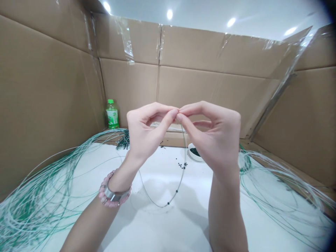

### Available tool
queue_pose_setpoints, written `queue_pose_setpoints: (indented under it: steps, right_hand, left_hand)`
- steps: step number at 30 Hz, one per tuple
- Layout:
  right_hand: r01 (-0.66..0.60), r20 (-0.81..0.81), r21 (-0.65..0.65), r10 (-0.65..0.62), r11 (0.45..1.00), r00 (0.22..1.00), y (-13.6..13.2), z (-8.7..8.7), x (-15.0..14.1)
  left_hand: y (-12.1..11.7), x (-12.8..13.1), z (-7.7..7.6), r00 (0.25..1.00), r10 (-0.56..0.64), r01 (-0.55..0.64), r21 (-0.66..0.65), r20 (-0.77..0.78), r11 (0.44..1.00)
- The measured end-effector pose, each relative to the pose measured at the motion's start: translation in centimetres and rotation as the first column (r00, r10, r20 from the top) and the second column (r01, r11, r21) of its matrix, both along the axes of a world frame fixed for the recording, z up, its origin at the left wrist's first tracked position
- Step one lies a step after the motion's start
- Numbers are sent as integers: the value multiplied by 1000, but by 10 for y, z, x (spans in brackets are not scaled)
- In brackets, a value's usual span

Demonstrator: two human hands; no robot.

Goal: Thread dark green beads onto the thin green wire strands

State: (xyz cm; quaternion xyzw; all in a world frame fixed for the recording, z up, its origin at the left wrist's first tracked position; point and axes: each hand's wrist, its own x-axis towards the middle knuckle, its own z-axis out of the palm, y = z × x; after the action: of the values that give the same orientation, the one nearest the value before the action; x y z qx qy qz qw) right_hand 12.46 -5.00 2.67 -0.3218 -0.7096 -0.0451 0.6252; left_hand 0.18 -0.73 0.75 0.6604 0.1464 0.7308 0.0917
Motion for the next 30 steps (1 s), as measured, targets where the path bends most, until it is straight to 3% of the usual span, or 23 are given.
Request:
queue_pose_setpoints:
  steps: [3, 6, 8, 13, 19, 21, 23, 24, 25, 30]
  right_hand:
    - [9, 74, -178, 4, 984, 997, 0, 1, 9]
    - [59, 306, -510, 117, 858, 945, -3, 5, 26]
    - [82, 355, -607, 178, 791, 918, -4, 8, 35]
    - [-106, 92, -455, 165, 884, 982, -1, 10, 34]
    - [-156, 15, -334, 171, 930, 985, 12, 4, 32]
    - [-150, -3, -264, 155, 953, 988, 15, 3, 33]
    - [-134, -19, -225, 133, 965, 991, 16, 3, 33]
    - [-130, -24, -217, 127, 968, 992, 15, 3, 32]
    - [-130, -29, -211, 127, 969, 991, 15, 4, 31]
    - [-172, -39, -190, 167, 967, 985, 11, 5, 29]
  left_hand:
    - [0, 1, 0, 999, 41, -41, 10, 6, 999]
    - [2, 1, 0, 999, 40, -40, 14, -3, 999]
    - [4, 2, -2, 1000, 14, -15, -9, -28, 1000]
    - [6, 9, -8, 990, -120, 113, -92, -80, 989]
    - [30, 18, -17, 963, -269, 265, -182, -2, 947]
    - [50, 20, -29, 962, -260, 228, -279, -85, 933]
    - [72, 24, -50, 920, -206, 58, -407, -332, 912]
    - [82, 26, -63, 826, -183, -86, -441, -533, 893]
    - [90, 28, -78, 766, -197, -138, -455, -612, 880]
    - [107, 35, -144, 574, -255, -299, -489, -778, 820]
